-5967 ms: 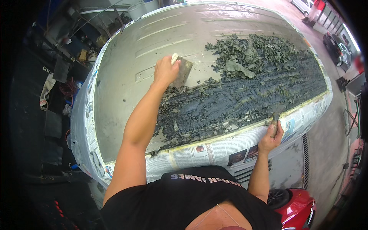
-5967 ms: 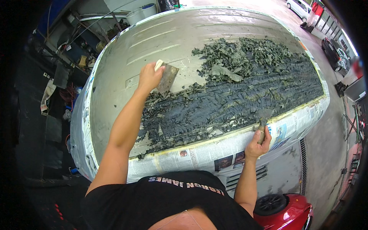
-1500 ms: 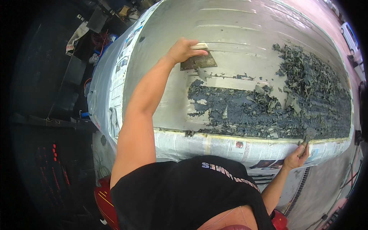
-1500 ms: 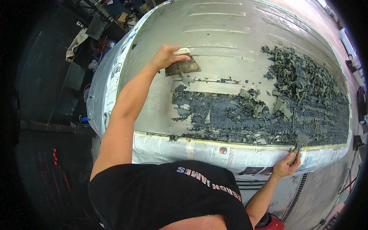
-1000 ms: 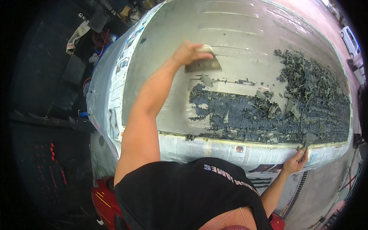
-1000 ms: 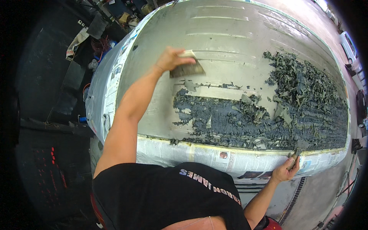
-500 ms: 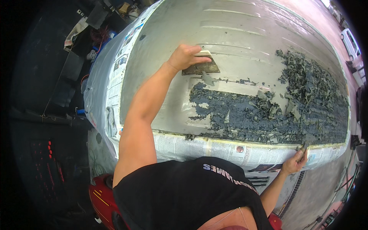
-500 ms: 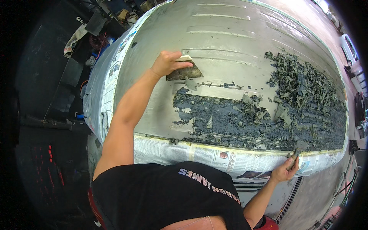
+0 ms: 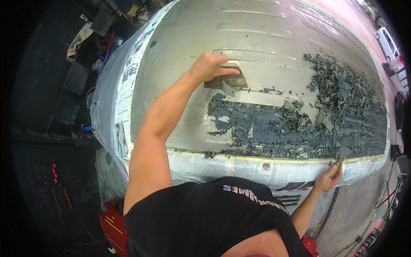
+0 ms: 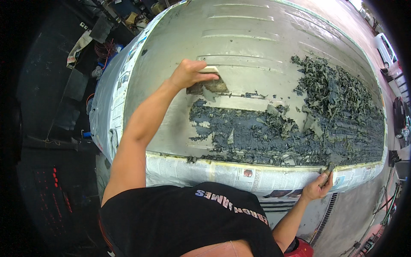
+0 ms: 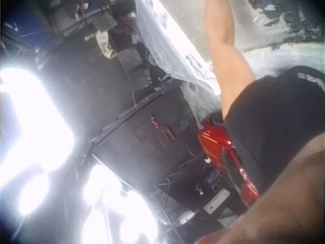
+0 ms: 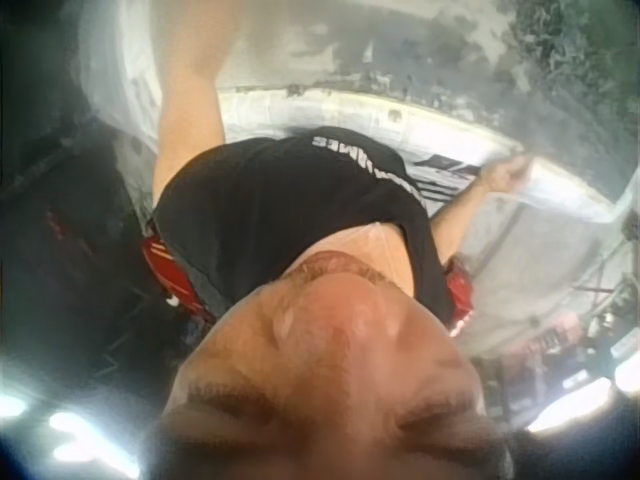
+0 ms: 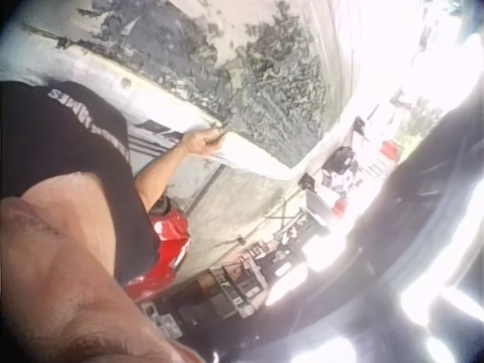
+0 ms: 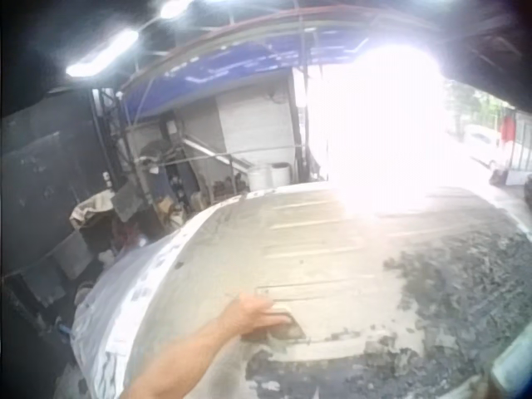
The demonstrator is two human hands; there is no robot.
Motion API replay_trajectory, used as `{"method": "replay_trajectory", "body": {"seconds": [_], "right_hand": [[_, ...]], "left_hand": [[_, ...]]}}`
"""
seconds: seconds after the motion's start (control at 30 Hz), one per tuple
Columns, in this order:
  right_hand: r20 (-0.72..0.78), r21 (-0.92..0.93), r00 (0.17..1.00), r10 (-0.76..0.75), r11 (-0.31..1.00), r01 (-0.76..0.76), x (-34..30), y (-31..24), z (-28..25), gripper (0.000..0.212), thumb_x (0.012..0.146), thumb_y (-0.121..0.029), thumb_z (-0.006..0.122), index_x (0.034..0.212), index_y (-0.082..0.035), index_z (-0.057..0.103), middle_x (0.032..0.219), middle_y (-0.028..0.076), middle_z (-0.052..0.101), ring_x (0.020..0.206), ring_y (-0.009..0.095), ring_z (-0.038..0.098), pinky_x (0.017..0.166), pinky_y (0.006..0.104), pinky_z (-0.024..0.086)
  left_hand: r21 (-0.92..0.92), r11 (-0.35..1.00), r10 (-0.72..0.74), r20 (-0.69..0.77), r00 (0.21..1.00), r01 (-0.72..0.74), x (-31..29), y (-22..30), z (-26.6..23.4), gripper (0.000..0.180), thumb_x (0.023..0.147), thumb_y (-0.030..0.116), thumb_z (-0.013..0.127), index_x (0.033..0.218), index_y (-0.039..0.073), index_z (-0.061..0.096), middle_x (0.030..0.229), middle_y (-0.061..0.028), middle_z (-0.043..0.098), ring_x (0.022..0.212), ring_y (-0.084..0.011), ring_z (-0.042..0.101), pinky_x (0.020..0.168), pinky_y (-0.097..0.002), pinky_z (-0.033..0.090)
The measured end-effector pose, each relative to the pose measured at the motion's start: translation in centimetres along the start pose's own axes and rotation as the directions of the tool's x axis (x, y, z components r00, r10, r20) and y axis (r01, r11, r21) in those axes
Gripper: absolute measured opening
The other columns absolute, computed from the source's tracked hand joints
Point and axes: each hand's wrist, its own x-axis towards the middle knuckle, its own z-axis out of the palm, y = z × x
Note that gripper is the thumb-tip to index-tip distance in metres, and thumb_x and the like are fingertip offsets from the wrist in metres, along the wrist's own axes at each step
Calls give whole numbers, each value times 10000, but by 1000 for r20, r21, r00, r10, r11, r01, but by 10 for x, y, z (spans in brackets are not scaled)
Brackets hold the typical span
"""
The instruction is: The person scrapes a thick, dark gray body filler from the hood of a car using a large putty knife in the left hand and a smaller scraper in the right hand. The hood is covered with newspaper to protect the paint. The person repeatedly scrapes the material off the surface and transfers it between the two tools.
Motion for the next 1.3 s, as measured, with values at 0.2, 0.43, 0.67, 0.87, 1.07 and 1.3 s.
{"method": "replay_trajectory", "body": {"seconds": [0.2, 0.43, 0.67, 0.87, 1.07, 1.3], "right_hand": [[7, 79, 1000, 6, 997, -6, -2, 7, 1, 351, 993, -79, 640, 1308, 72, 607, 1263, 192, 666, 1095, 241, 649, 952, 334, 524], [6, 75, 998, 55, 996, -56, -2, 1, 3, 357, 995, -82, 642, 1310, 81, 601, 1279, 192, 654, 1098, 241, 642, 964, 333, 515], [8, 94, 1000, 21, 995, -22, -4, 8, -3, 358, 997, -82, 641, 1316, 75, 600, 1285, 192, 654, 1114, 243, 637, 995, 342, 499], [17, 29, 1000, 9, 1000, -10, -2, 7, -2, 359, 997, -101, 647, 1316, 60, 606, 1277, 186, 660, 1095, 237, 646, 970, 337, 513], [22, 66, 998, 53, 996, -55, -4, 7, -3, 369, 992, -108, 652, 1317, 61, 604, 1262, 181, 664, 1065, 233, 652, 954, 336, 518], [5, 97, 999, 52, 994, -53, -5, -1, -1, 375, 986, -99, 655, 1320, 62, 603, 1202, 172, 668, 1040, 229, 644, 951, 337, 513]], "left_hand": [[-34, 999, 0, 8, 1000, 0, 12, 2, 3, 536, 790, 438, 854, 627, 46, 527, 605, -161, 611, 484, -299, 569, 486, -382, 479], [-94, 995, -15, 55, 998, 20, 14, -7, 11, 441, 808, 428, 845, 703, 54, 636, 581, -167, 607, 478, -288, 595, 486, -396, 490], [-135, 990, -35, 68, 997, 44, 25, 22, 9, 573, 811, 482, 827, 645, 25, 523, 560, -165, 550, 492, -339, 509, 514, -408, 463], [-157, 968, -155, 244, 957, 197, 68, 51, 40, 612, 821, 585, 769, 707, 6, 605, 641, -209, 612, 628, -396, 604, 628, -459, 506], [-190, 950, -162, 375, 913, 246, 105, 98, 52, 669, 828, 652, 722, 747, -8, 648, 663, -197, 648, 666, -365, 664, 680, -466, 531], [-61, 971, -215, 193, 957, 230, 125, 33, 55, 674, 813, 630, 758, 686, -12, 596, 559, -127, 556, 524, -260, 471, 562, -413, 457]]}}
